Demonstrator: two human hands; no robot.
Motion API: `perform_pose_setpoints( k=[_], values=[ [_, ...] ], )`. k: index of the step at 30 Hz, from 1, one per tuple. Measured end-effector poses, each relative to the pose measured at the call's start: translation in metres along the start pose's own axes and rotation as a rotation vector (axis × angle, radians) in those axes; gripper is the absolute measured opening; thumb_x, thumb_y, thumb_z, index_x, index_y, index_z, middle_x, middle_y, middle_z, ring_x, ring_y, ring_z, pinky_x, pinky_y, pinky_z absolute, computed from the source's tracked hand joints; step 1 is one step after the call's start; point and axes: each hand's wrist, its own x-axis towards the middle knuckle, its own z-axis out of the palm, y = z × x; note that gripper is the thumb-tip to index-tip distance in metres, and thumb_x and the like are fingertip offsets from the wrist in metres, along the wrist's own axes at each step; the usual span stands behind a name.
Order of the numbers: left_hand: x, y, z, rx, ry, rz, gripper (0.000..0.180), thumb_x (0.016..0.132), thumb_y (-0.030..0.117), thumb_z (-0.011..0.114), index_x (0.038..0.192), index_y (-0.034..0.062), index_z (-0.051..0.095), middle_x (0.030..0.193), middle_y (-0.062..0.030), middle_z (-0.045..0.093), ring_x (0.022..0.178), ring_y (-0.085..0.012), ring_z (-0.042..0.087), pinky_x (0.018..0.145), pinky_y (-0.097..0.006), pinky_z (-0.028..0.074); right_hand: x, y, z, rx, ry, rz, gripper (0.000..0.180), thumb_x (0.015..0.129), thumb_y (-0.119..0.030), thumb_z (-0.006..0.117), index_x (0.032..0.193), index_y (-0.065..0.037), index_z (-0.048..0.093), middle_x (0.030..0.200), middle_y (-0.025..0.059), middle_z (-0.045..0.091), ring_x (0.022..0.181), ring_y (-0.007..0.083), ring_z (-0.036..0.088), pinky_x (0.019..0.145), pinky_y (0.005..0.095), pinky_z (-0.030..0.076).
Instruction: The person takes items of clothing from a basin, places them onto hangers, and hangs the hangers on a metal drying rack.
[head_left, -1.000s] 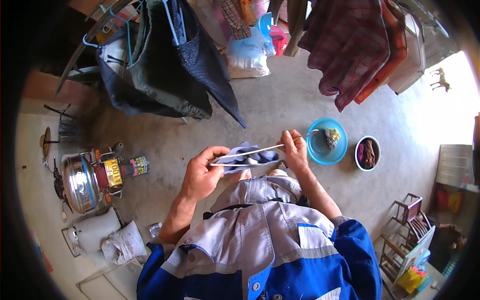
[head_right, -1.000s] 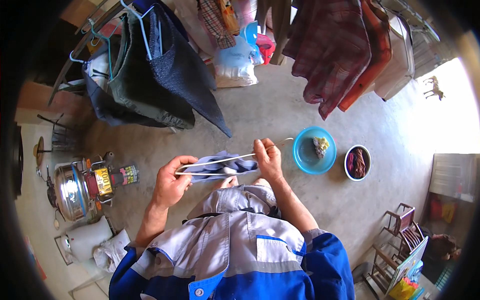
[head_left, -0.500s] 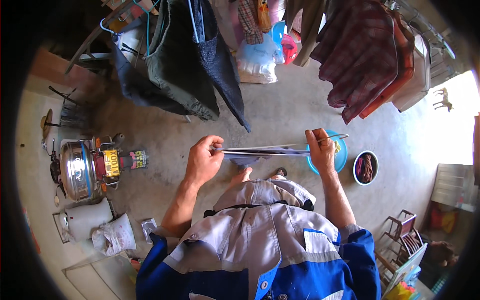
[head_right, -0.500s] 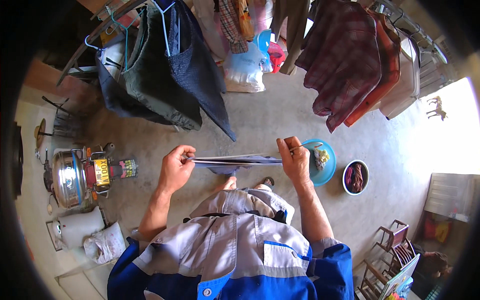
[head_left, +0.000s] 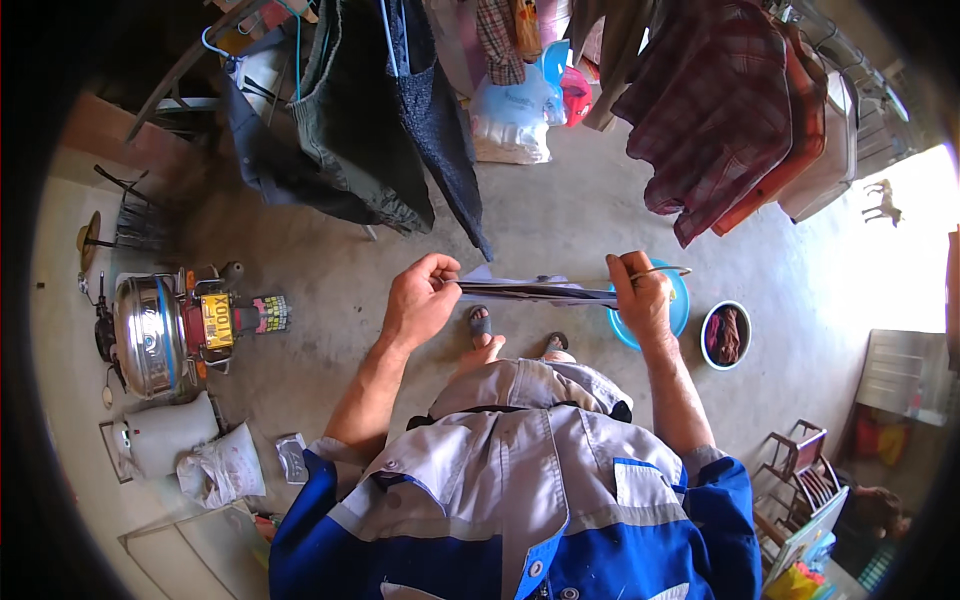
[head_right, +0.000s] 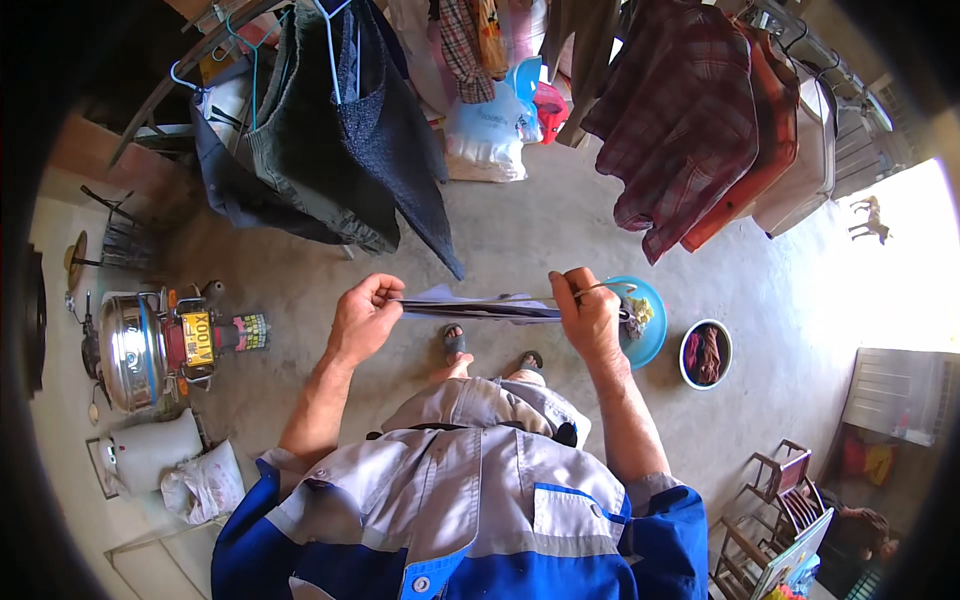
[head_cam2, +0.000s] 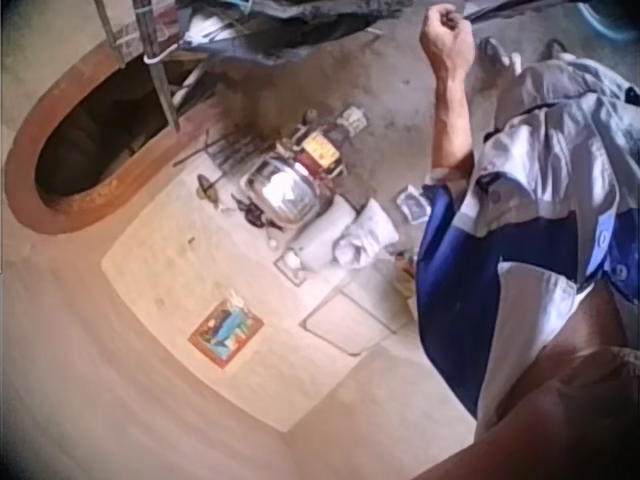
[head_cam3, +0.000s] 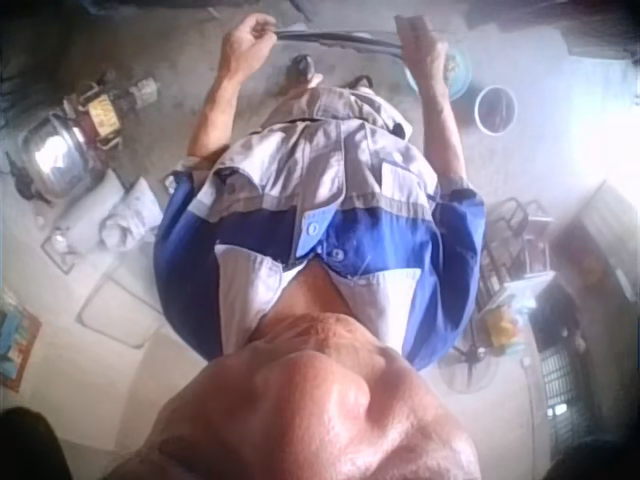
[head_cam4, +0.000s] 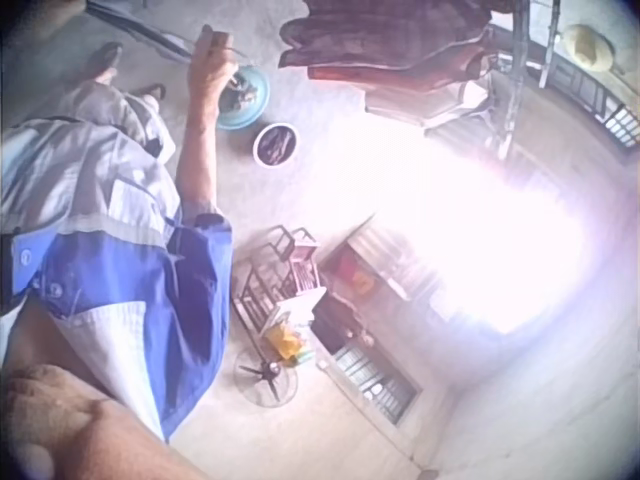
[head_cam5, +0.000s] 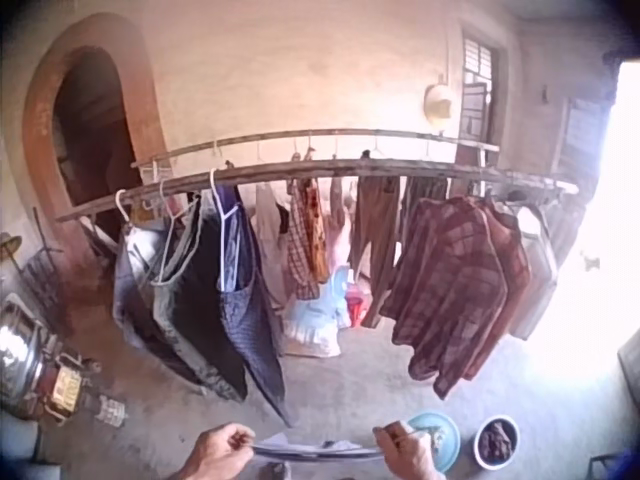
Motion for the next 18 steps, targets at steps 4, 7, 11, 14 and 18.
perform_pose_setpoints(
  k=[4, 7, 11, 14, 18],
  values=[
    [-0.008, 0.003, 0.013, 0.373, 0.054, 0.39, 0.019, 0.077, -0.001, 0.06, 0.094, 0.0017, 0.067, 0.087, -0.0081, 0.066, 0.083, -0.024, 0.06, 0.077, -0.036, 0.05, -0.005, -0.012, 0.007, -0.04, 0.016, -0.04, 0.019, 0.089, -0.017, 0.071, 0.083, -0.001, 0.063, 0.067, 0.017, 0.064, 0.064, 0.0333, 0.065, 0.057, 0.0407, 0.049],
    [-0.014, 0.004, 0.012, 0.38, 0.057, 0.499, 0.016, 0.076, -0.003, 0.059, 0.089, 0.002, 0.066, 0.089, -0.0113, 0.065, 0.088, -0.031, 0.059, 0.079, -0.04, 0.048, -0.007, -0.019, 0.013, 0.061, 0.032, -0.033, 0.019, 0.088, -0.017, 0.072, 0.083, 0.0, 0.064, 0.07, 0.0186, 0.064, 0.065, 0.0344, 0.066, 0.058, 0.0418, 0.049],
    [-0.022, -0.004, 0.005, 0.274, -0.008, 0.527, 0.012, 0.08, -0.003, 0.059, 0.09, 0.0003, 0.065, 0.09, -0.0119, 0.064, 0.087, -0.0284, 0.061, 0.078, -0.035, 0.049, -0.001, -0.03, 0.023, 0.079, 0.099, -0.235, 0.013, 0.087, -0.012, 0.072, 0.086, -0.001, 0.066, 0.071, 0.015, 0.065, 0.064, 0.0306, 0.065, 0.058, 0.0388, 0.05],
    [-0.028, -0.013, 0.009, 0.137, -0.085, 0.419, 0.01, 0.085, 0.0, 0.062, 0.094, 0.0004, 0.066, 0.092, -0.0111, 0.064, 0.085, -0.0276, 0.063, 0.074, -0.035, 0.051, 0.006, -0.04, 0.021, 0.008, 0.086, -0.309, 0.016, 0.088, -0.017, 0.072, 0.085, -0.003, 0.065, 0.074, 0.0143, 0.065, 0.071, 0.0334, 0.065, 0.064, 0.0425, 0.05],
    [-0.031, -0.018, 0.026, 0.131, -0.126, 0.422, 0.01, 0.092, 0.008, 0.065, 0.097, -0.0008, 0.065, 0.092, -0.012, 0.064, 0.083, -0.0274, 0.064, 0.073, -0.035, 0.051, 0.01, -0.041, 0.023, -0.009, 0.087, -0.332, 0.016, 0.088, -0.018, 0.071, 0.086, -0.004, 0.063, 0.074, 0.0122, 0.064, 0.07, 0.0318, 0.064, 0.066, 0.0413, 0.048]
  ],
)
